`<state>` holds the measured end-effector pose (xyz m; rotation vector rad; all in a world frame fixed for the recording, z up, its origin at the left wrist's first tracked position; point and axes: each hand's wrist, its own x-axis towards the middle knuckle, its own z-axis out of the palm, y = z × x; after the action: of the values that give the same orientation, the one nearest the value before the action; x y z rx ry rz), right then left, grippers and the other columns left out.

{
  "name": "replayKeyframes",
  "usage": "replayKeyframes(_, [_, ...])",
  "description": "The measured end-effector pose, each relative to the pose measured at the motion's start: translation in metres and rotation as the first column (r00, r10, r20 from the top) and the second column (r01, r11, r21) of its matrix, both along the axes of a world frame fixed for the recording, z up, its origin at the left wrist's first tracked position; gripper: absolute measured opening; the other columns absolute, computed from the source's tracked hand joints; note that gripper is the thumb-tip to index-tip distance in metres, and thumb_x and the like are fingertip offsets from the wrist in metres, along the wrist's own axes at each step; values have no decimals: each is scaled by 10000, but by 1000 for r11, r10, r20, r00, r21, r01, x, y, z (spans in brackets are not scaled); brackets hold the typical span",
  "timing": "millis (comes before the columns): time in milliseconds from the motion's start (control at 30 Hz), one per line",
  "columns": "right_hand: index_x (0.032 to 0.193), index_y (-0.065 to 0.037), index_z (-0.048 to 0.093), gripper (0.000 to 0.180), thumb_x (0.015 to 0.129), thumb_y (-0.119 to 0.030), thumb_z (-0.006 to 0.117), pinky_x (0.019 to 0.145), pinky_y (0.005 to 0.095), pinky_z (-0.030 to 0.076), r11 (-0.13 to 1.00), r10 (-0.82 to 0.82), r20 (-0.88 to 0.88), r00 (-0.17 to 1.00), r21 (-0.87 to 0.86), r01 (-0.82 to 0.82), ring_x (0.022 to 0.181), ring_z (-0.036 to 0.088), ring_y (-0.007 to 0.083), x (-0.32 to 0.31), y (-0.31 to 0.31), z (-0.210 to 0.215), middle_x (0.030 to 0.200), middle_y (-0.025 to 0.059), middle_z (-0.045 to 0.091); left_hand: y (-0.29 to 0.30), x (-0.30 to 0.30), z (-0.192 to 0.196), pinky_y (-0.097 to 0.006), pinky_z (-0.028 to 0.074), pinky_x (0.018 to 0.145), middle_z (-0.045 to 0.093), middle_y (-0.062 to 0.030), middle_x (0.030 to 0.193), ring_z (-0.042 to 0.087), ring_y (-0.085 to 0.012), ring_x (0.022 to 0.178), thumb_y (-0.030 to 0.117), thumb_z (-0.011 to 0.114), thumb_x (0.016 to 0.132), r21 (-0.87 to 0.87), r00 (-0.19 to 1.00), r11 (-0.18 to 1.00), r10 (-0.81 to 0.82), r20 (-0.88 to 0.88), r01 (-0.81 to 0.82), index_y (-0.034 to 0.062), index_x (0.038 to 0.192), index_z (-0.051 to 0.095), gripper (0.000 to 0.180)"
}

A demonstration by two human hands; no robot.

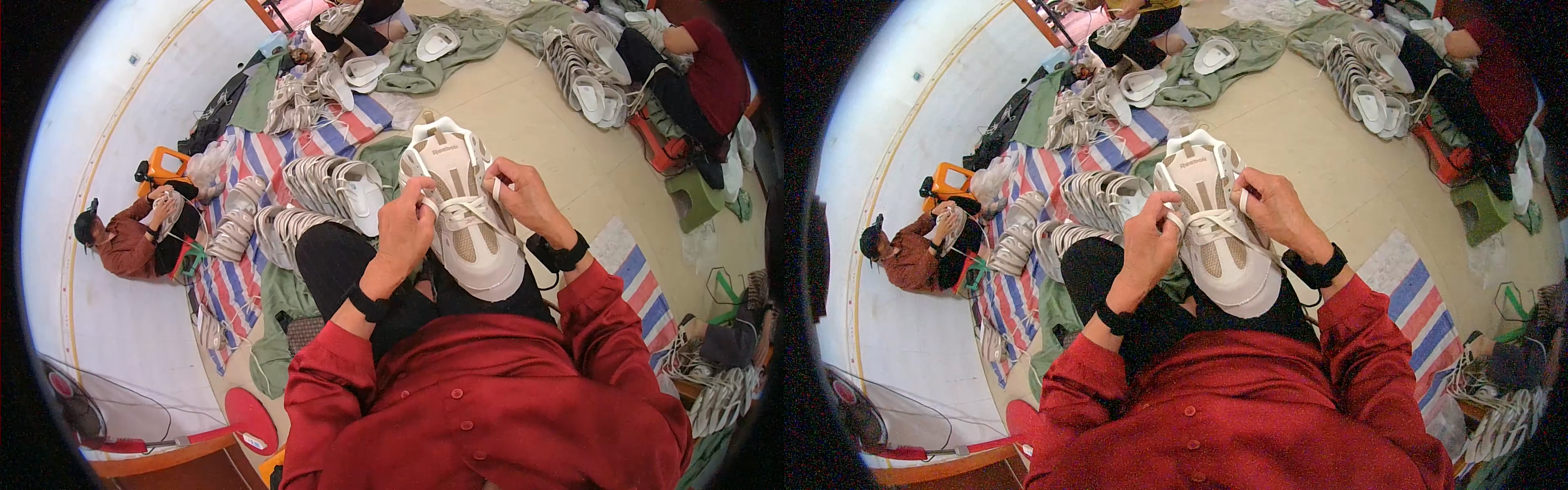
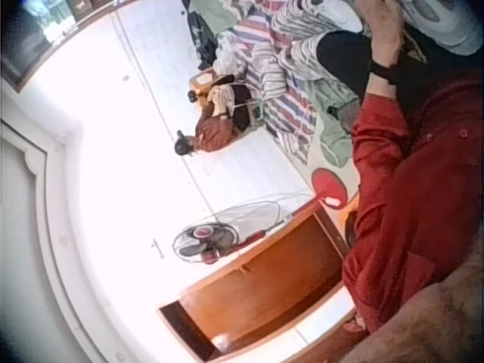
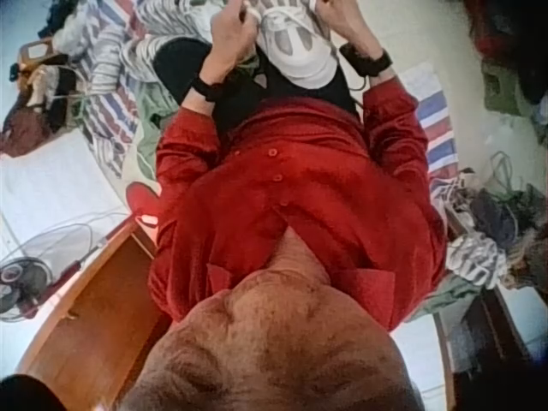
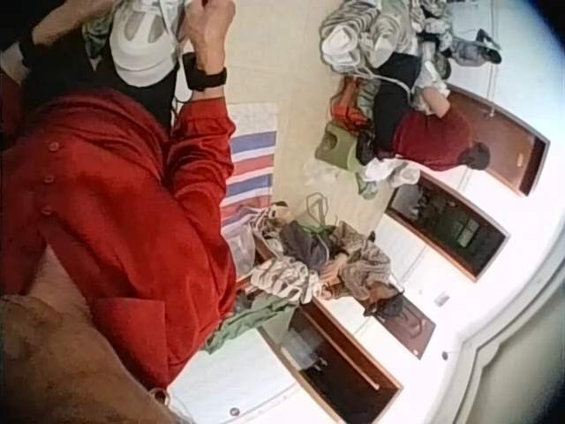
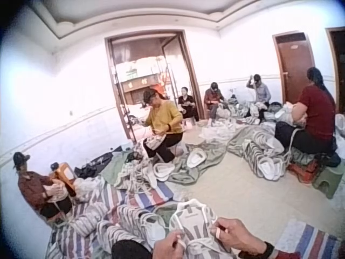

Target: Lacing a white Reebok shoe while sitting in a workspace with other workers.

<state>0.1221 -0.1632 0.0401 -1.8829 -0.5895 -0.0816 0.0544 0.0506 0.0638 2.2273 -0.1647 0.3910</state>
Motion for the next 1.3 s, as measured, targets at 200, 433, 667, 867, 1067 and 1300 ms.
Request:
replayKeyframes(200, [873,-14,577,72,838,-76,566,611,374,456,984,-84,174,981,-143,110,664,586,310,-3,10,5,775,167,614,4,11,-7,-493,474,644,627,-210,761,615,-434,726,-39,485,782,103,992,992,-86,90,76,78,1057,542,304])
replayKeyframes(433, [932,-9,594,122,817,-26,558,676,362,484,993,49,157,986,-113,-32,724,614,316,5,-10,13,817,171,628,21,10,14,-414,486,654,608,-201,771,619,-383,721,-25,489,832,181,960,943,-271,-76,280,76,1115,540,305])
replayKeyframes(667, [970,-23,628,134,843,-56,600,701,329,499,999,-14,188,982,-49,23,753,615,234,21,-13,27,847,117,637,45,22,53,-442,446,903,602,-156,1057,555,-366,1060,39,609,776,490,903,845,-362,233,212,40,1077,581,302])
replayKeyframes(867, [843,-120,596,71,779,-135,622,863,428,404,841,414,637,650,-541,-5,968,545,236,31,21,55,904,58,563,35,43,62,-426,395,919,543,-122,980,525,-307,1026,190,688,712,754,783,559,-614,97,345,59,952,569,298])
replayKeyframes(1067, [793,-118,569,77,785,-172,623,867,430,403,733,594,583,553,-676,-74,908,537,232,54,25,58,824,47,522,41,65,61,-405,411,833,538,-106,952,527,-288,967,257,706,708,789,733,378,-668,-131,485,70,901,537,317])
replayKeyframes(1300, [682,-105,651,105,738,-185,613,854,391,414,528,793,388,470,-822,-214,865,586,236,57,24,71,789,43,613,40,69,58,-419,444,808,551,-91,953,545,-285,955,288,725,719,697,669,315,-673,-314,644,98,905,631,282])
